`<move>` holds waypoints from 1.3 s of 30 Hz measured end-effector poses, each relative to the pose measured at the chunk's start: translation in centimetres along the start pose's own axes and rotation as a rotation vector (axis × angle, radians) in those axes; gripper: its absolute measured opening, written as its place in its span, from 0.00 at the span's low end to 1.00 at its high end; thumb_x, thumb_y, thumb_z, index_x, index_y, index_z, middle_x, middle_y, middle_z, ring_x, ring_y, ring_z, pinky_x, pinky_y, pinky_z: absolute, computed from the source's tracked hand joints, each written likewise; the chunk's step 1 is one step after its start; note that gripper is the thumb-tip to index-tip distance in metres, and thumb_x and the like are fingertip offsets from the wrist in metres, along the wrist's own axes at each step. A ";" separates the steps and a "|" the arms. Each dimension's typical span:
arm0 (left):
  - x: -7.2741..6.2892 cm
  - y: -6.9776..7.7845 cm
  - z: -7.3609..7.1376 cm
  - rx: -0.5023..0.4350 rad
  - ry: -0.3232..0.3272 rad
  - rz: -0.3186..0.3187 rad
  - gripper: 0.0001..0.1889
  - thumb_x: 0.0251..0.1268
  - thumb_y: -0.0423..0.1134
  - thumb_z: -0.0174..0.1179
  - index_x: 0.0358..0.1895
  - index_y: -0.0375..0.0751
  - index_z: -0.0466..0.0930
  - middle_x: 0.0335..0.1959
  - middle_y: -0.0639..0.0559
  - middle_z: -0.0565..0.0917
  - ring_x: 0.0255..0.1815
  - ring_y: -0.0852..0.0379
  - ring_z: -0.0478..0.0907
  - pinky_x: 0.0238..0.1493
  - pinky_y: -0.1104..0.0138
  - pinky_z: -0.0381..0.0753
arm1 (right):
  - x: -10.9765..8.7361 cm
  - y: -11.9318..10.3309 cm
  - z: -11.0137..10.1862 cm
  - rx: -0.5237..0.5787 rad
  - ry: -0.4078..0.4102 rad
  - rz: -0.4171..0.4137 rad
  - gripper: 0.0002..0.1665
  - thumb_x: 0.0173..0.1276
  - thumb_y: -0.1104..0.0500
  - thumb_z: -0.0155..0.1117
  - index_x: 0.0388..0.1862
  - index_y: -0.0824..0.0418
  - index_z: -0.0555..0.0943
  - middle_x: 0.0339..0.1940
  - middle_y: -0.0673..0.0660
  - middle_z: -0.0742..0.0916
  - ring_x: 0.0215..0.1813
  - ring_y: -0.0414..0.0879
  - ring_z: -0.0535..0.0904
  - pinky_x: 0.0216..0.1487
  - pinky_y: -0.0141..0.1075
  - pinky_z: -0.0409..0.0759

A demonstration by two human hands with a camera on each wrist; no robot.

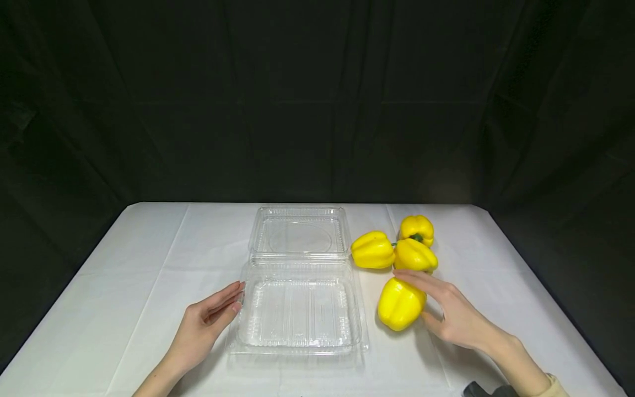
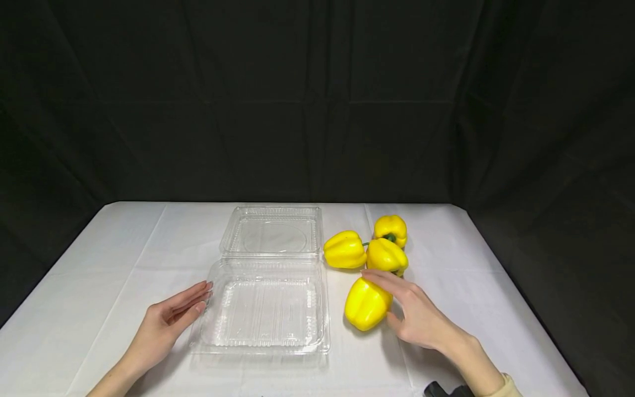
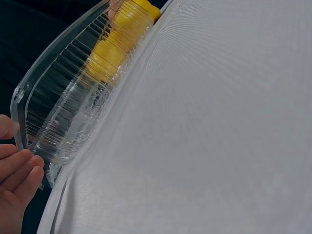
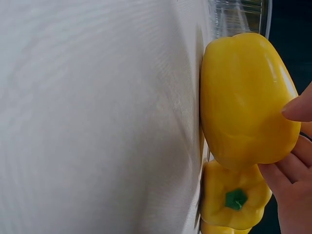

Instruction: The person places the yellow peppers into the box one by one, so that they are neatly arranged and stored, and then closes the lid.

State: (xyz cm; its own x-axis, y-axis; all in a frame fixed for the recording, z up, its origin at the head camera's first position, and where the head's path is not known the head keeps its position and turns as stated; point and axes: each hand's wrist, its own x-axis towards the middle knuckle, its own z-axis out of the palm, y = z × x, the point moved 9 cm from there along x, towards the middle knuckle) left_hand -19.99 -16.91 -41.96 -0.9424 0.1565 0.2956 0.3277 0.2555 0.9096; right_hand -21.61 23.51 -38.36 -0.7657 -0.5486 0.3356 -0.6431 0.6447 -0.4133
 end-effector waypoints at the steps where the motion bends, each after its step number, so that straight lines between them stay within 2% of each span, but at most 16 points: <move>1: 0.0 -0.1 0.0 -0.001 0.000 -0.006 0.21 0.73 0.34 0.60 0.66 0.32 0.74 0.62 0.38 0.80 0.60 0.66 0.79 0.59 0.76 0.80 | 0.0 0.0 0.0 0.004 -0.002 0.005 0.51 0.43 0.75 0.68 0.71 0.53 0.73 0.68 0.49 0.79 0.71 0.40 0.71 0.70 0.16 0.57; 5: 0.0 -0.2 0.0 -0.001 0.000 -0.026 0.22 0.72 0.35 0.61 0.66 0.33 0.75 0.62 0.39 0.80 0.60 0.66 0.79 0.58 0.76 0.80 | 0.0 0.1 0.2 0.018 -0.014 0.023 0.51 0.44 0.74 0.70 0.71 0.53 0.72 0.69 0.48 0.79 0.71 0.41 0.71 0.70 0.18 0.58; 13: 0.0 0.2 -0.1 0.026 0.004 -0.001 0.21 0.73 0.35 0.60 0.66 0.34 0.75 0.61 0.39 0.81 0.59 0.64 0.80 0.57 0.78 0.80 | 0.0 -0.1 0.0 0.012 -0.001 0.007 0.50 0.46 0.72 0.73 0.72 0.55 0.72 0.69 0.53 0.79 0.71 0.43 0.71 0.70 0.20 0.59; 19: 0.0 -0.1 -0.1 0.019 0.005 -0.022 0.21 0.72 0.35 0.61 0.66 0.33 0.75 0.61 0.40 0.81 0.59 0.64 0.81 0.57 0.77 0.80 | 0.0 0.1 0.0 0.000 0.004 0.051 0.47 0.50 0.67 0.75 0.72 0.51 0.72 0.69 0.50 0.79 0.70 0.40 0.71 0.68 0.34 0.75; 25: -0.1 -0.2 -0.1 0.025 0.005 -0.023 0.21 0.72 0.35 0.61 0.65 0.33 0.75 0.61 0.39 0.82 0.59 0.63 0.81 0.57 0.77 0.80 | -0.1 0.3 0.0 0.002 0.017 0.065 0.44 0.55 0.61 0.77 0.72 0.51 0.72 0.68 0.49 0.79 0.67 0.39 0.73 0.65 0.39 0.78; 31: -0.1 -0.2 -0.1 0.019 0.011 -0.025 0.21 0.72 0.35 0.61 0.65 0.33 0.76 0.61 0.39 0.82 0.59 0.64 0.81 0.57 0.77 0.80 | -0.1 0.5 0.0 -0.002 0.032 0.068 0.43 0.56 0.58 0.79 0.70 0.52 0.73 0.66 0.49 0.79 0.60 0.42 0.79 0.57 0.46 0.84; 39: -0.1 -0.3 -0.1 0.029 0.008 -0.028 0.22 0.72 0.35 0.61 0.65 0.33 0.75 0.61 0.40 0.82 0.58 0.63 0.81 0.57 0.77 0.81 | -0.1 1.1 0.3 0.037 0.003 0.173 0.44 0.55 0.52 0.80 0.70 0.54 0.73 0.67 0.47 0.79 0.61 0.45 0.79 0.58 0.50 0.84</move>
State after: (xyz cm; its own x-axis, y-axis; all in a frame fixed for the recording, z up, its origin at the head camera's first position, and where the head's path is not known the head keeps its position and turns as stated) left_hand -20.02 -17.07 -42.23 -0.9517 0.1414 0.2726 0.3030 0.2877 0.9085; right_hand -22.24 24.09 -39.13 -0.8651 -0.4296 0.2589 -0.5007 0.7092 -0.4964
